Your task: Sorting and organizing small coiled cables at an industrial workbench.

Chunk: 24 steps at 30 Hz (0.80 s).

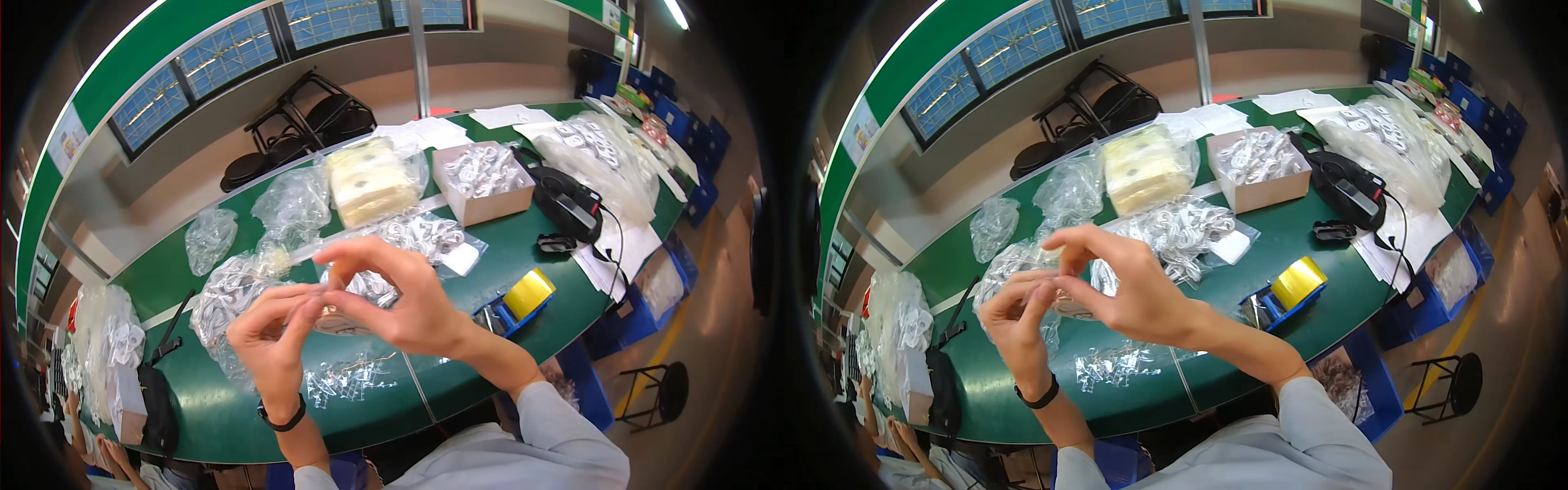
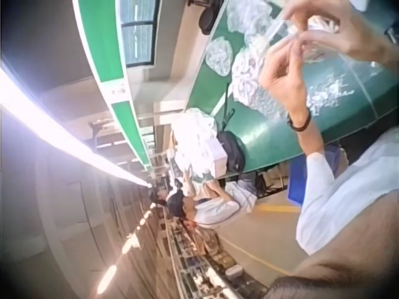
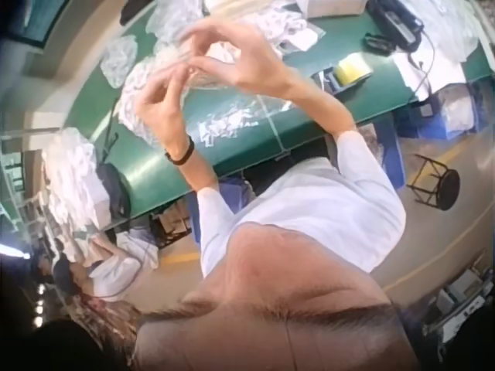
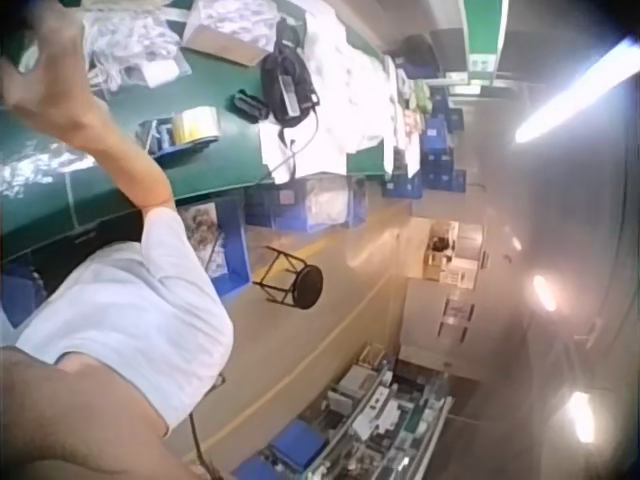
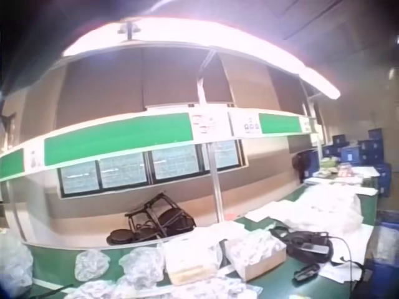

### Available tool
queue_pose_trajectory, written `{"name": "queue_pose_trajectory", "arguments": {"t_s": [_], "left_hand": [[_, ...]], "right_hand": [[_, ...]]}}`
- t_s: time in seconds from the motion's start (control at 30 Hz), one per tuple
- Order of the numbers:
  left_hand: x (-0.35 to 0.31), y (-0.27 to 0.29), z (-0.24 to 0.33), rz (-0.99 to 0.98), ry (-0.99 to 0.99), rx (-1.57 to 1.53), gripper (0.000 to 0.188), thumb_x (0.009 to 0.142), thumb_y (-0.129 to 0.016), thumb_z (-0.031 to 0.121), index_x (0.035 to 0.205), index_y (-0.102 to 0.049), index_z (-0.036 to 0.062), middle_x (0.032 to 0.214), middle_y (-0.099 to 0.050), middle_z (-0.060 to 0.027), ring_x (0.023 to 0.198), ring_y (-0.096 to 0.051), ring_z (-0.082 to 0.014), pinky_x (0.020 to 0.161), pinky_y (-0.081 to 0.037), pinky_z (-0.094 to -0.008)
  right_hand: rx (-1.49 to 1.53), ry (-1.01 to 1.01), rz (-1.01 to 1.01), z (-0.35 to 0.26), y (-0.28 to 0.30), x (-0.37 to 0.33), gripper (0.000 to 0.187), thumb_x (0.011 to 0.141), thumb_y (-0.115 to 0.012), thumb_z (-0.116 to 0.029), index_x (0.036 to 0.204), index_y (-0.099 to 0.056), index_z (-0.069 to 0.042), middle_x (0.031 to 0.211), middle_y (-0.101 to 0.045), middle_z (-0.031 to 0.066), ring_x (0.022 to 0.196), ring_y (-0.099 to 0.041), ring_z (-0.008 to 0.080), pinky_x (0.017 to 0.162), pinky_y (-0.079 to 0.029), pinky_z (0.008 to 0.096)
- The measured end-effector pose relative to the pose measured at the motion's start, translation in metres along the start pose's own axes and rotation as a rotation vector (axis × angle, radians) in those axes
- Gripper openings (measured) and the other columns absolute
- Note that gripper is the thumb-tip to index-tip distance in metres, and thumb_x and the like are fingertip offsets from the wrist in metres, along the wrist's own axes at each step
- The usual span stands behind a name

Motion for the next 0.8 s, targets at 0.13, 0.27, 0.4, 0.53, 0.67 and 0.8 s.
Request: {"name": "queue_pose_trajectory", "arguments": {"t_s": [0.13,0.27,0.4,0.53,0.67,0.8], "left_hand": [[0.000,-0.006,0.001,0.089,-0.082,0.124,0.011,0.084,-0.074,-0.005,0.094,-0.076,-0.0035,0.091,-0.073,-0.0113,0.078,-0.065,-0.0114,0.069,-0.051,-0.0223],[0.006,-0.002,-0.008,0.030,0.095,0.166,0.007,0.086,-0.074,-0.001,0.092,-0.076,-0.0046,0.082,-0.073,-0.0092,0.074,-0.066,-0.0102,0.068,-0.051,-0.0213],[0.014,0.002,-0.021,-0.044,0.190,0.001,0.011,0.089,-0.072,0.003,0.093,-0.075,-0.0061,0.084,-0.075,-0.0108,0.075,-0.070,-0.0130,0.071,-0.054,-0.0229],[0.018,0.010,-0.025,-0.036,0.143,-0.066,0.015,0.093,-0.068,0.007,0.097,-0.075,-0.0056,0.090,-0.075,-0.0138,0.079,-0.072,-0.0171,0.075,-0.058,-0.0270],[0.025,0.028,-0.026,0.047,0.141,0.049,0.036,0.105,-0.051,0.023,0.122,-0.066,-0.0051,0.117,-0.070,-0.0161,0.099,-0.072,-0.0253,0.084,-0.058,-0.0333],[0.031,0.033,-0.023,0.060,0.146,0.036,0.056,0.109,-0.033,0.040,0.135,-0.056,-0.0046,0.132,-0.063,-0.0169,0.114,-0.066,-0.0287,0.093,-0.055,-0.0369]], "right_hand": [[-0.058,-0.120,-0.129,0.015,0.012,0.006,0.008,0.086,-0.073,-0.002,0.091,-0.068,0.001,0.081,-0.064,0.0068,0.076,-0.062,0.0141,0.070,-0.048,0.0271],[-0.086,-0.072,-0.119,0.013,0.025,0.009,0.009,0.086,-0.073,-0.004,0.083,-0.067,0.002,0.079,-0.063,0.0062,0.075,-0.061,0.0134,0.068,-0.047,0.0267],[0.046,-0.283,-0.098,0.021,0.037,0.008,0.010,0.088,-0.073,-0.006,0.083,-0.068,0.000,0.081,-0.064,0.0025,0.077,-0.060,0.0082,0.070,-0.048,0.0229],[0.133,-0.378,-0.020,0.027,0.048,0.010,0.009,0.089,-0.073,-0.007,0.084,-0.069,0.000,0.083,-0.064,0.0002,0.080,-0.059,0.0064,0.069,-0.048,0.0224],[-0.441,-0.249,0.104,0.033,0.090,0.028,0.015,0.089,-0.074,-0.013,0.084,-0.070,0.001,0.076,-0.067,0.0013,0.071,-0.059,0.0062,0.065,-0.048,0.0234],[-0.967,-0.145,0.402,0.062,0.193,0.066,0.022,0.087,-0.073,-0.018,0.082,-0.070,0.003,0.071,-0.068,0.0083,0.064,-0.062,0.0135,0.063,-0.048,0.0288]]}}
Point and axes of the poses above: each hand's wrist, its own x-axis towards the middle knuckle, its own y-axis out of the back of the hand, z = x × y, the point moved 2 cm from there along x, towards the middle knuckle
